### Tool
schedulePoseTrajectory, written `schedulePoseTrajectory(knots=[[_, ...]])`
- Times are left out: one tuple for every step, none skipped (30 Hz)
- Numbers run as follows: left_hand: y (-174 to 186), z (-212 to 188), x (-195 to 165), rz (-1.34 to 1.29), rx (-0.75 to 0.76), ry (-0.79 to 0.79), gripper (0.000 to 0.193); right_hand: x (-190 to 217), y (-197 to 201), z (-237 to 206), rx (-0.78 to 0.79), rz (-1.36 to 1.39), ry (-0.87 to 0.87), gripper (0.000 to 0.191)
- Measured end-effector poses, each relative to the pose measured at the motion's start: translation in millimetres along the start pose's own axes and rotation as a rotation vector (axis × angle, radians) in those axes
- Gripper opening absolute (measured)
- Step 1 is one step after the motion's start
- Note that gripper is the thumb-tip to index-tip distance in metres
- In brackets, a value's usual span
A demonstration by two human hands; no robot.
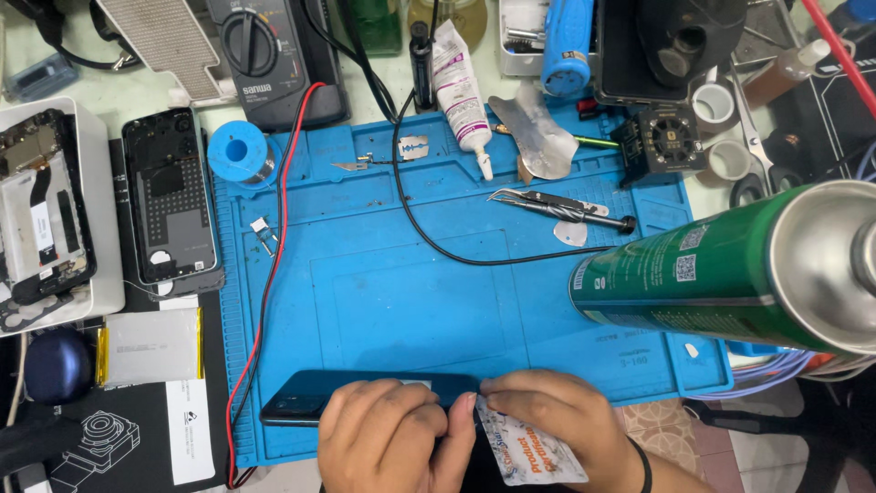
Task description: The person uses a plastic card to pry open the back cover of a smartphone, then uses a screwdriver to remove screws from the internal frame. The back cover is set aside, and the person continues to unscrew components inside the phone.
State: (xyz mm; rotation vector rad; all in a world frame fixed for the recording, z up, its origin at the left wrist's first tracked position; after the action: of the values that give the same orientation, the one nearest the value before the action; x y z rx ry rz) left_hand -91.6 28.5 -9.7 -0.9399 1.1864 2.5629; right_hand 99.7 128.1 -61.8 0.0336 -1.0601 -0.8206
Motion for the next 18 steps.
schedulePoseTrajectory(knots=[[-1,0,-1,0.004,-0.001,0.005,0.029,0,1,1,0.011,-0.028,0.016,0.039],[-2,0,-2,0.001,-0.002,0.010,0.029,0,2,2,0.017,-0.055,0.033,0.039],[-3,0,-3,-0.001,-0.004,0.015,0.029,0,2,3,0.023,-0.083,0.050,0.038],[-4,0,-4,-0.004,-0.004,0.019,0.029,0,2,4,0.029,-0.112,0.067,0.038],[-5,-1,-5,-0.005,-0.005,0.027,0.029,-1,2,5,0.034,-0.110,0.063,0.038],[-5,-2,-7,-0.005,-0.007,0.036,0.029,-1,1,6,0.039,-0.109,0.062,0.037],[-5,-2,-7,-0.005,-0.010,0.042,0.029,-1,1,6,0.043,-0.109,0.061,0.036],[-5,-3,-8,-0.004,-0.006,0.043,0.029,-1,0,7,0.043,-0.126,0.057,0.036],[-5,-4,-8,-0.004,-0.005,0.046,0.029,0,0,7,0.045,-0.144,0.054,0.037],[-5,-4,-8,-0.001,-0.006,0.049,0.029,1,0,8,0.048,-0.160,0.053,0.037],[-4,-5,-8,-0.014,-0.003,0.048,0.029,2,-1,8,0.059,-0.180,0.050,0.037],[-3,-5,-7,-0.026,0.000,0.047,0.028,4,-1,9,0.072,-0.200,0.047,0.036],[-2,-6,-6,-0.039,0.001,0.043,0.028,5,-1,10,0.081,-0.223,0.048,0.035],[-1,-6,-6,-0.036,0.000,0.043,0.028,5,-1,12,0.077,-0.239,0.057,0.035],[0,-6,-5,-0.035,0.001,0.043,0.029,6,-1,13,0.072,-0.256,0.063,0.034],[0,-6,-5,-0.034,0.002,0.042,0.029,6,-1,15,0.066,-0.273,0.070,0.034],[1,-6,-5,-0.035,-0.003,0.027,0.028,5,0,16,0.056,-0.245,0.082,0.033],[1,-6,-5,-0.034,-0.008,0.013,0.028,4,1,17,0.045,-0.216,0.093,0.033]])
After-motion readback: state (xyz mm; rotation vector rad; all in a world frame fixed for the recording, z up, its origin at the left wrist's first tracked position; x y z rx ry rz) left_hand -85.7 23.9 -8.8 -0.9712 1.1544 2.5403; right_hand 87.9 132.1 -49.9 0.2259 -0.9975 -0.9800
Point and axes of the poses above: each hand's wrist, its own z-axis towards the middle knuckle, its own y-axis out of the back of the hand, x = y × z, the point moved 1 cm from there along z, towards the middle knuckle, and after that the axes turned 15 degrees about y, right-handed, at the moved point
